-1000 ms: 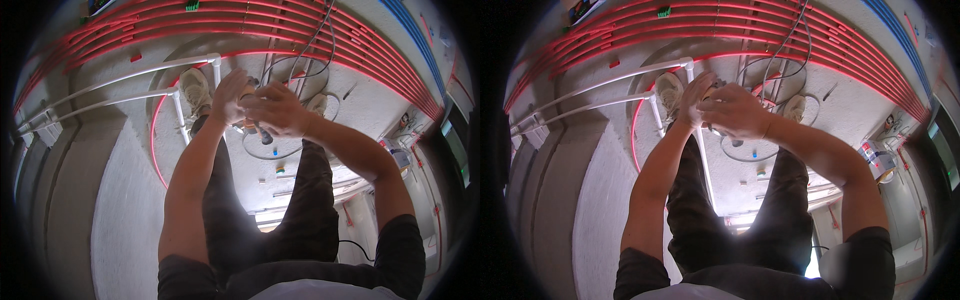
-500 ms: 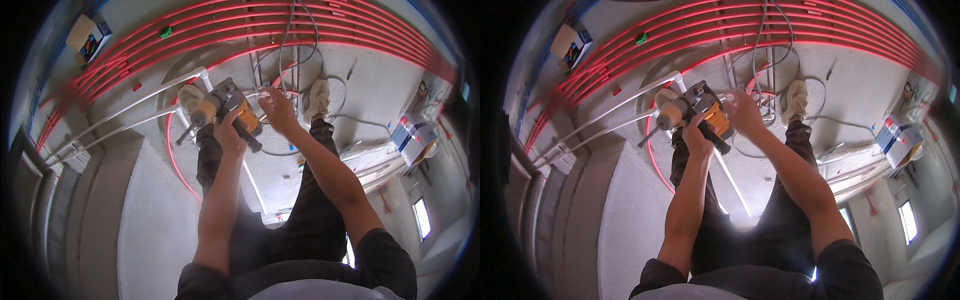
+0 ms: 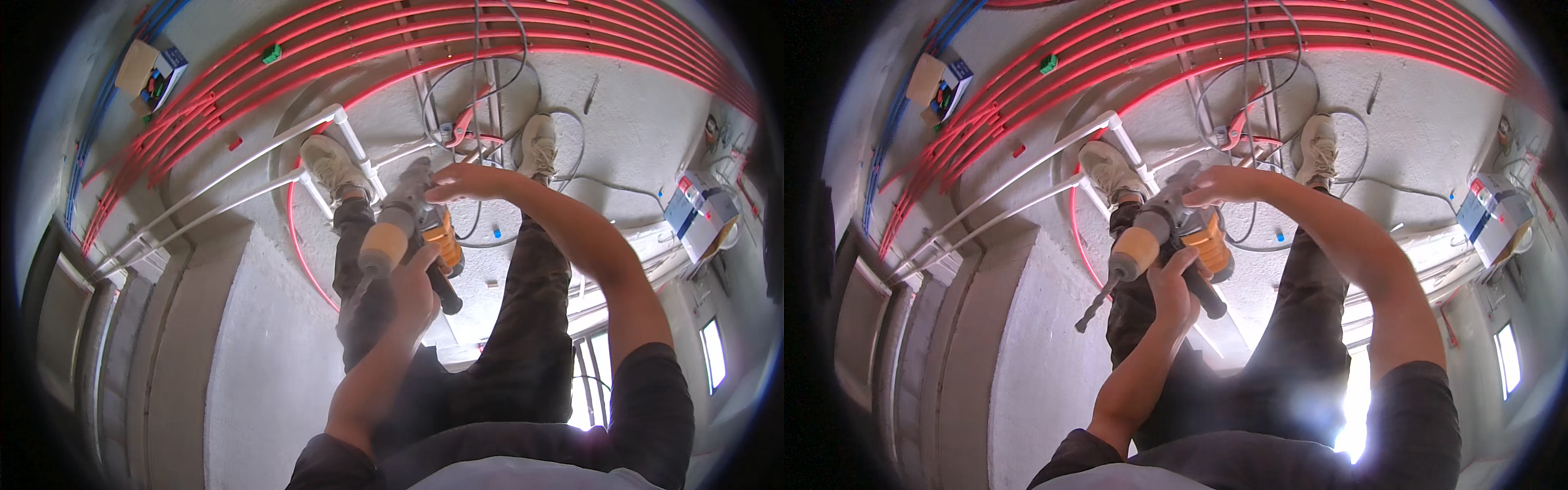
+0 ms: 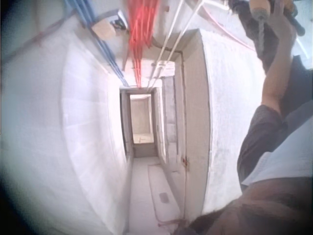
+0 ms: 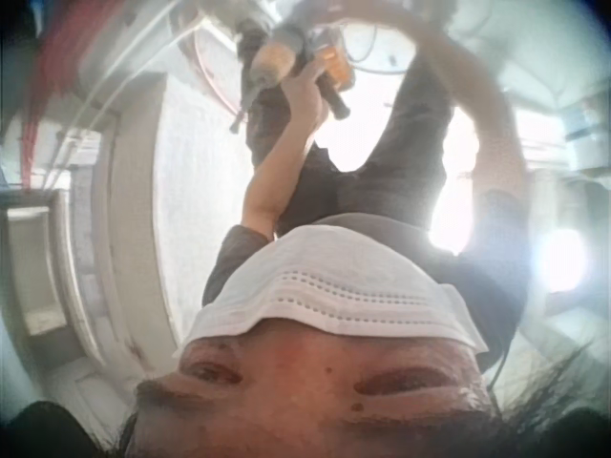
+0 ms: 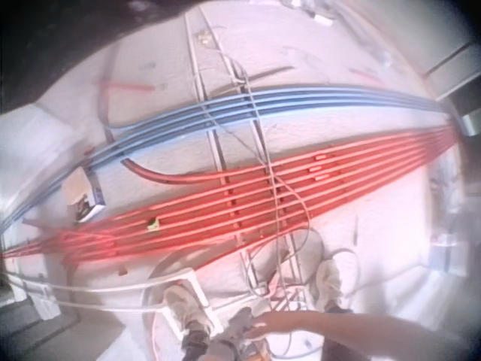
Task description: The person installs red and blue plastic pipes along a wall. They use a power drill to create holes, a hammer to secure clips, and pliers to cut and adjust the pipes. The person arranges the pipes in parallel lines and secures them with clips.
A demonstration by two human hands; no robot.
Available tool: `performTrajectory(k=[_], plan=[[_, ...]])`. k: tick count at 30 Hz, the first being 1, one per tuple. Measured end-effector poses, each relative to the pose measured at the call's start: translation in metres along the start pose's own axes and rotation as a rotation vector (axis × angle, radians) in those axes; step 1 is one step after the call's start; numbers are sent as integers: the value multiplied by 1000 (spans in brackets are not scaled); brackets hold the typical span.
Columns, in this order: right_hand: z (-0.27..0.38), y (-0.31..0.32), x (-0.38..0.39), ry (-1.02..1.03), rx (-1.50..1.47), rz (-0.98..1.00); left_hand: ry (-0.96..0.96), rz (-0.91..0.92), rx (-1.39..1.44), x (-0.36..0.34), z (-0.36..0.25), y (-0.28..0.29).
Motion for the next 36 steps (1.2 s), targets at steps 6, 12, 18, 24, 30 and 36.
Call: performTrajectory(k=[6,12,18,24,30,36], plan=[[-23,-22,14,-91,-140,-101,14,92,-106,-18,9,25],[-40,-17,8,-265,-716,227,78,126,-102,-25,22,32],[4,-8,10,-247,-311,256,140,199,-124,-9,9,37],[25,-13,4,46,270,5,65,142,-62,-18,16,40],[60,-12,-6,333,833,-31,103,116,-16,-17,-2,31],[58,-10,-9,762,1244,-39,106,108,33,-14,-8,19]])
Point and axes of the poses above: each hand's wrist, its own x-axis away from the middle knuckle, its own y-axis out of the back of the hand, z = x × y, the point moved 3 cm from there along -x, towards the middle knuckle, and after that the axes turned 5 degrees about y, right-handed, at the moved point
